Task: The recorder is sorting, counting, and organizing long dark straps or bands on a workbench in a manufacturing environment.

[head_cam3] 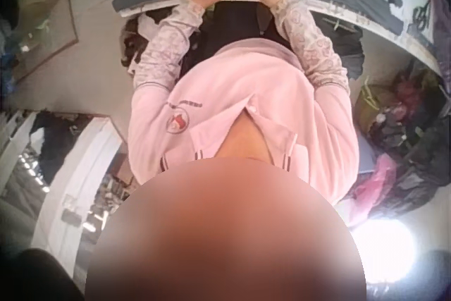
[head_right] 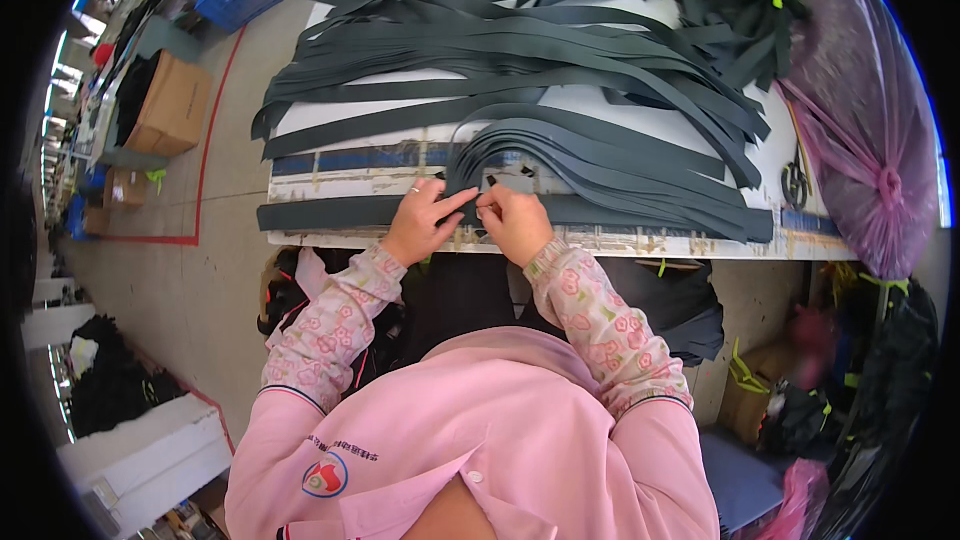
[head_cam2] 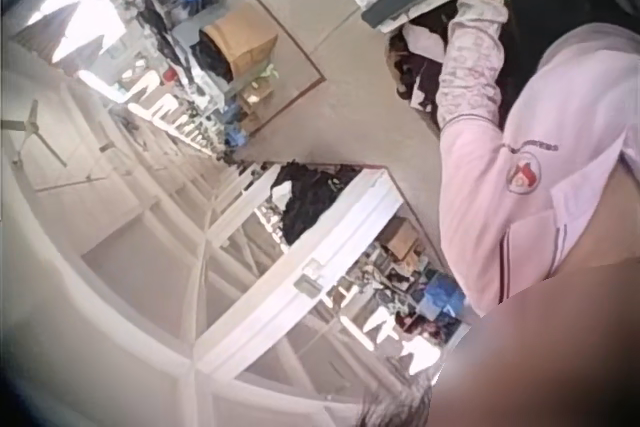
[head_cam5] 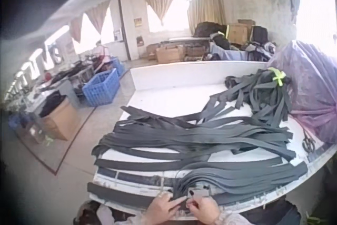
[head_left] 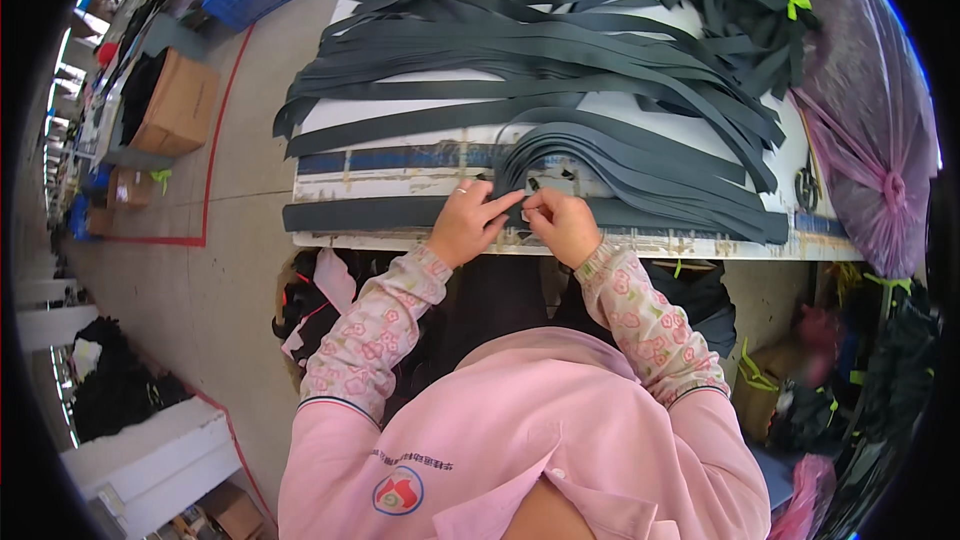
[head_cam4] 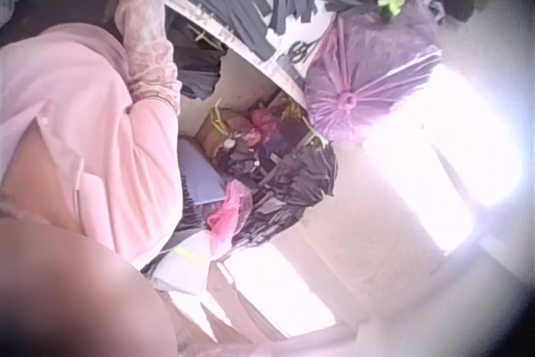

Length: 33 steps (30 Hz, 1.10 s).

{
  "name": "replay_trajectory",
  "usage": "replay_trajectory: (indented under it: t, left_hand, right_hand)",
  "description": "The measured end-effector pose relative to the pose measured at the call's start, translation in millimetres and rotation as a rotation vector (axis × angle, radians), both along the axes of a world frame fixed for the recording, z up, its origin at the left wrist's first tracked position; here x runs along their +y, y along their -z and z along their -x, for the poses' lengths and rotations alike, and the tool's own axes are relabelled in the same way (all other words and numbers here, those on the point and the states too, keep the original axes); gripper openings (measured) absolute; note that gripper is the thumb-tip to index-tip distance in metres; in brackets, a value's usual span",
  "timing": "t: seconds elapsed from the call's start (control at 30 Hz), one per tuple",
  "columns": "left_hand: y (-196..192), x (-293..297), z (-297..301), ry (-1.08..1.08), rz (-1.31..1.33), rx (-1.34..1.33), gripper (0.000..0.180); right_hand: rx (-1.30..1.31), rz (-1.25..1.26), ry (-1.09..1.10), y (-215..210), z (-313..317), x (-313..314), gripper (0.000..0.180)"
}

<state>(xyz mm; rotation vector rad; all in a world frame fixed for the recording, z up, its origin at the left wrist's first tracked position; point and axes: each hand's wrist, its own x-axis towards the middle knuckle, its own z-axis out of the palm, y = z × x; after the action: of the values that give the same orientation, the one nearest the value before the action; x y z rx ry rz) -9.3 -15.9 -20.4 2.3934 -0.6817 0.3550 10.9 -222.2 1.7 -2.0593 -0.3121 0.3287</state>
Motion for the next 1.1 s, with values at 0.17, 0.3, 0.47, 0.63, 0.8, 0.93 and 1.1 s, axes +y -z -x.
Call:
replay_trajectory:
  t: [0.17, 0.3, 0.47, 0.63, 0.8, 0.93, 1.1]
  left_hand:
    - [2.3, 6.7, 5.5, -0.016, 0.038, -0.016, 0.052]
    - [2.3, 8.2, 5.6, -0.023, 0.059, -0.042, 0.053]
    - [2.3, 6.6, 4.4, -0.019, 0.047, -0.023, 0.053]
    - [1.5, 5.1, 4.4, -0.005, 0.030, -0.006, 0.051]
    - [-3.0, 6.3, 5.1, -0.010, 0.018, 0.022, 0.048]
    - [-4.0, 8.6, 6.1, -0.016, -0.012, 0.036, 0.050]
    - [-4.6, 9.0, 5.7, 0.016, -0.014, 0.101, 0.052]
  right_hand:
    - [-0.168, 0.129, -0.061, 10.1, 8.8, 18.3, 0.008]
    - [-0.274, 0.109, -0.042, 7.8, 8.8, 26.4, 0.007]
    - [-0.296, 0.230, -0.036, 7.4, 10.2, 27.0, 0.008]
    - [0.048, -0.037, 0.026, 11.9, 0.9, -17.7, 0.011]
    - [0.137, -0.077, 0.209, 0.3, -9.3, -126.9, 0.008]
    - [0.045, 0.049, 0.215, 2.1, -5.5, -163.4, 0.009]
    - [-0.054, 0.146, 0.195, -3.8, 1.1, -158.0, 0.009]
